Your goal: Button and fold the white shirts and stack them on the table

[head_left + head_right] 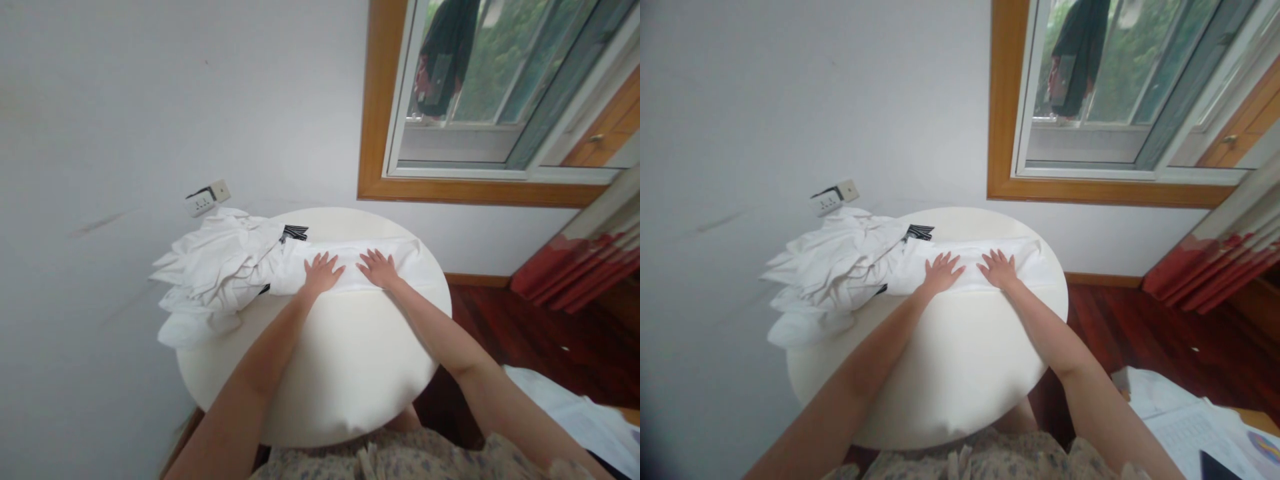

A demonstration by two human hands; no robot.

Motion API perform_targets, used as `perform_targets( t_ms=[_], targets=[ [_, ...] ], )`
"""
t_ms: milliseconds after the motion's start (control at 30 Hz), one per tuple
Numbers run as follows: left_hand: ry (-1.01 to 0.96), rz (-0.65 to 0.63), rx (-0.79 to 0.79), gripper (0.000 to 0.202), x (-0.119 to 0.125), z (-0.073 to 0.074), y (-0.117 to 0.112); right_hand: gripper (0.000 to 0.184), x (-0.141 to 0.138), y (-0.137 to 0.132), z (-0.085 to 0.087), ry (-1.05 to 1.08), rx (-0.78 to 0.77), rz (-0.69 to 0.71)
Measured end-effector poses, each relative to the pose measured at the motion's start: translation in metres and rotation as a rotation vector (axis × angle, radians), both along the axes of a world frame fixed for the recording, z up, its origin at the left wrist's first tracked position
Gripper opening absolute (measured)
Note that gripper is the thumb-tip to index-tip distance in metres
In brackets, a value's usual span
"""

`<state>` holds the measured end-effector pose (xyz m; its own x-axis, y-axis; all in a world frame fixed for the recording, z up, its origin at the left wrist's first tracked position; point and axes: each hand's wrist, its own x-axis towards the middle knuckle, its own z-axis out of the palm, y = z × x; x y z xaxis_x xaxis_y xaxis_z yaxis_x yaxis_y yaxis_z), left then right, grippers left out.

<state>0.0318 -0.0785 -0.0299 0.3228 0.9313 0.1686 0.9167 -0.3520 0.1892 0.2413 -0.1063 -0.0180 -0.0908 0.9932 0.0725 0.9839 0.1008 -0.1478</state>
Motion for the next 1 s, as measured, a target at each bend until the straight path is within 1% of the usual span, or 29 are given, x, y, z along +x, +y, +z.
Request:
perform_targets(
  t_ms=[67,133,233,367,433,500,567,633,733,800,833,900,1000],
  targets=[
    [0.006,0.014,-0.062,0.065,-0.013,-0.005,0.008,0.071,0.007,0.003,-0.007,0.013,-0.063,0.014],
    [0.019,0.021,-0.061,0.066,-0.028,-0.005,0.015,0.071,0.027,0.008,-0.010,0.004,-0.073,0.017],
    [0.054,0.052,0.004,0.066,-0.050,-0.003,0.020,0.069,0.066,0.013,-0.014,-0.032,-0.051,-0.033],
    [0.076,0.079,0.104,0.063,-0.068,-0.004,0.021,0.068,0.113,0.014,-0.022,-0.046,-0.026,-0.175],
    [0.064,0.102,0.150,0.061,-0.071,-0.006,0.021,0.067,0.128,0.015,-0.026,-0.049,-0.026,-0.206],
    [0.037,0.147,0.217,0.059,-0.072,-0.009,0.019,0.067,0.136,0.015,-0.029,-0.055,-0.023,-0.208],
    [-0.005,0.201,0.294,0.057,-0.071,-0.012,0.018,0.067,0.137,0.015,-0.031,-0.060,-0.012,-0.210],
    [-0.036,0.237,0.334,0.056,-0.070,-0.014,0.017,0.065,0.135,0.012,-0.032,-0.072,0.019,-0.230],
    [-0.031,0.240,0.317,0.055,-0.070,-0.016,0.017,0.058,0.129,0.006,-0.027,-0.114,0.124,-0.269],
    [-0.019,0.229,0.313,0.054,-0.069,-0.017,0.019,0.054,0.121,0.001,-0.020,-0.147,0.206,-0.252],
    [-0.015,0.224,0.320,0.054,-0.069,-0.018,0.019,0.053,0.115,-0.002,-0.017,-0.155,0.235,-0.216],
    [-0.008,0.216,0.338,0.053,-0.069,-0.018,0.020,0.054,0.099,-0.006,-0.012,-0.133,0.246,-0.068],
    [0.006,0.192,0.361,0.049,-0.068,-0.013,0.017,0.057,0.071,-0.014,-0.012,-0.050,0.156,0.209]
  ],
)
